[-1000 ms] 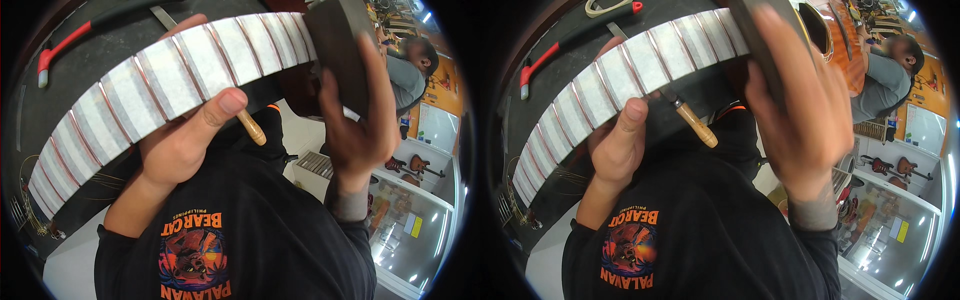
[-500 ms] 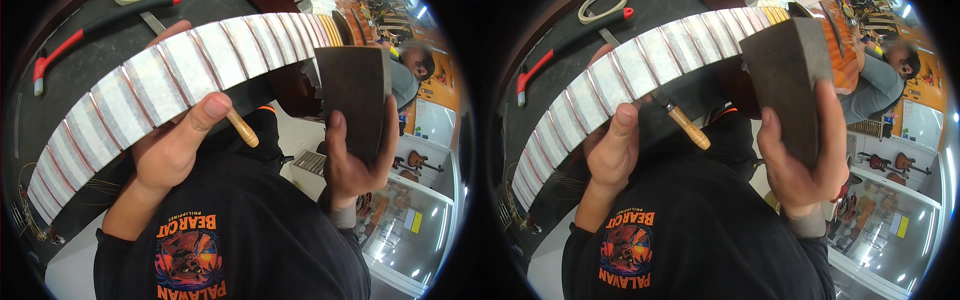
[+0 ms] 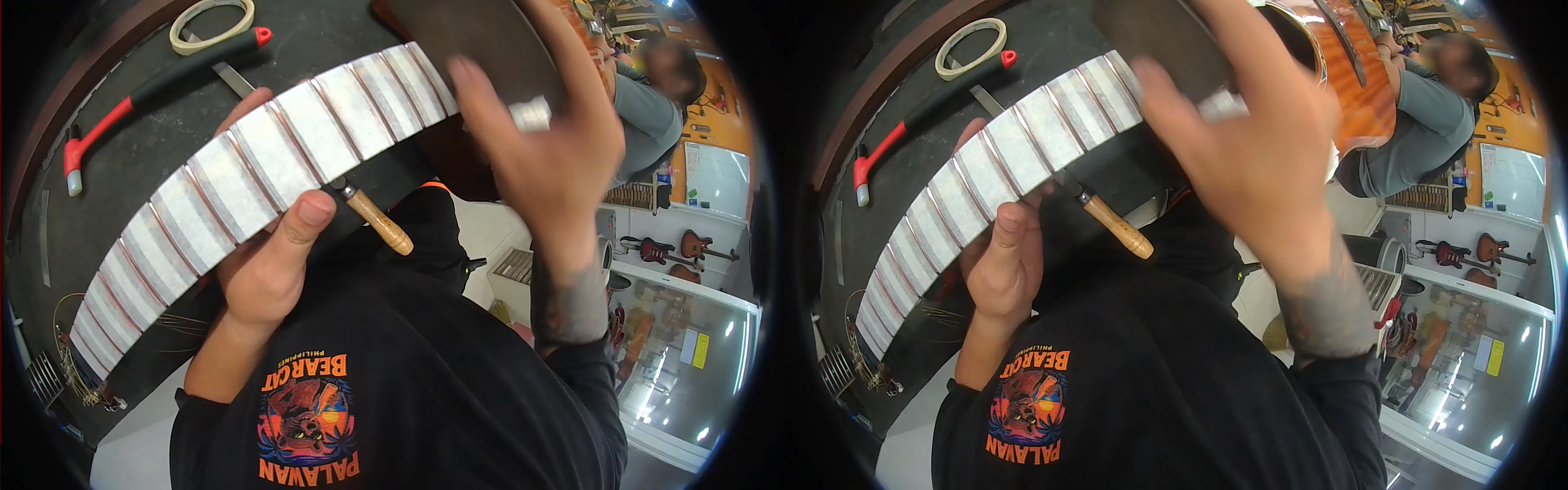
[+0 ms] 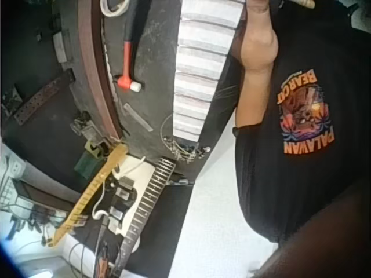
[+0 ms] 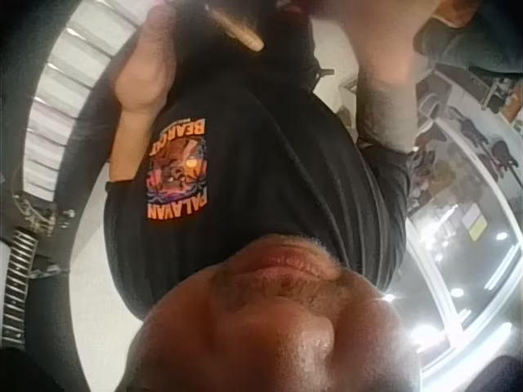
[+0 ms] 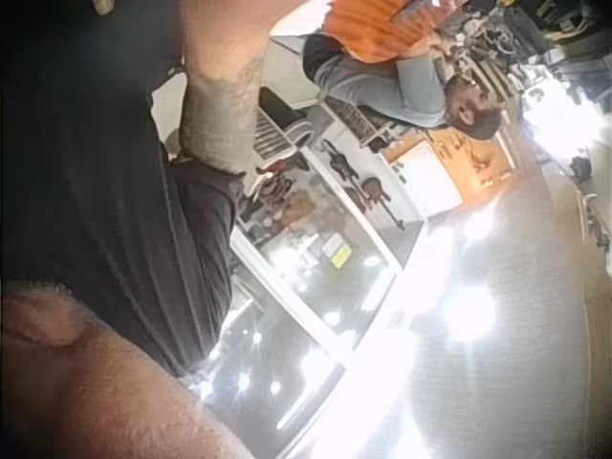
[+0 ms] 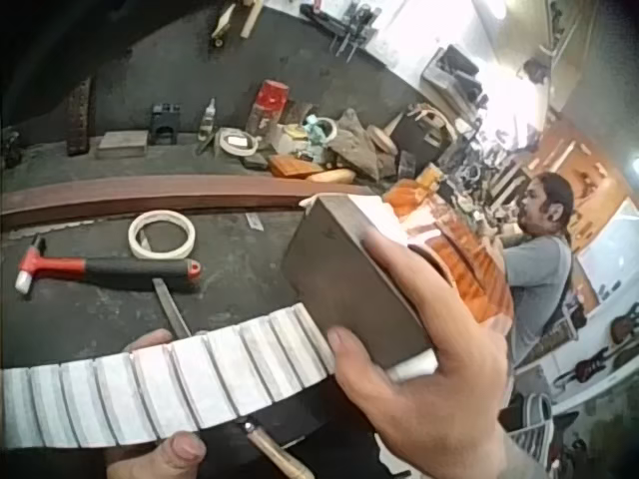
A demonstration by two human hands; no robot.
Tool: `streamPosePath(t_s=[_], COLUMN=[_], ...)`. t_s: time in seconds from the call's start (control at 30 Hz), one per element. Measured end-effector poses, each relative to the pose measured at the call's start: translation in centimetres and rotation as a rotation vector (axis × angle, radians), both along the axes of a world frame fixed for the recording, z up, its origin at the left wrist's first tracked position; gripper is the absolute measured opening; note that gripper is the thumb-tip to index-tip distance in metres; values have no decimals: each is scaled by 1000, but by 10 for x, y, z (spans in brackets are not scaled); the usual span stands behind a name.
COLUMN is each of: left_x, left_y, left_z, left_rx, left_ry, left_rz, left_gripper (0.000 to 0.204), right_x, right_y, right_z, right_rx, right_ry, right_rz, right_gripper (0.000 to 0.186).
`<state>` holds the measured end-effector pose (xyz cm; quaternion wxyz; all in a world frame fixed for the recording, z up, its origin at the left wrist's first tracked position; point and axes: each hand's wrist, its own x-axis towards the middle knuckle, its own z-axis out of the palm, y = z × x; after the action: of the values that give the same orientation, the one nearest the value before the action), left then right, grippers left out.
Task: The person sands the fretboard of an acoustic guitar using a sanding block, moving it along the length of the neck while holding the guitar steady.
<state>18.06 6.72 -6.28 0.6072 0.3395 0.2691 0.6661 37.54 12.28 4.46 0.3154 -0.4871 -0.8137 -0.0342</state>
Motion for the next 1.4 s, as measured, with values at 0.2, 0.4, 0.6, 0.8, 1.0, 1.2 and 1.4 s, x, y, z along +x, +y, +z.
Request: streamPosePath(t_s=[0.2,0.4,0.6,0.8,1.0,1.2,1.4], left_x=[12,1,6,3,6,3,6], left_y=[1,1,2,2,1,1,0], left_z=[2,-1,-5,-5,-4,-1,1], left_rx=[25,34,45,55,36,36,47], left_ry=[-16,148,214,145,204,123,131], left_rz=[-25,-33,-23,-1,-26,-11,-63], left_gripper=[83,90,91,88,89,87,88], right_x=[22,10,25,10,24,0,31], right_y=[-51,-21,-48,-17,-48,0,-96], right_z=[-18,0,-15,10,-17,8,0], right_rx=[46,-8,88,13,49,23,52], right_ry=[147,-2,56,-62,227,-41,60], right_rz=[-43,29,-48,53,-55,19,-178], right_gripper=[66,67,64,67,57,59,62])
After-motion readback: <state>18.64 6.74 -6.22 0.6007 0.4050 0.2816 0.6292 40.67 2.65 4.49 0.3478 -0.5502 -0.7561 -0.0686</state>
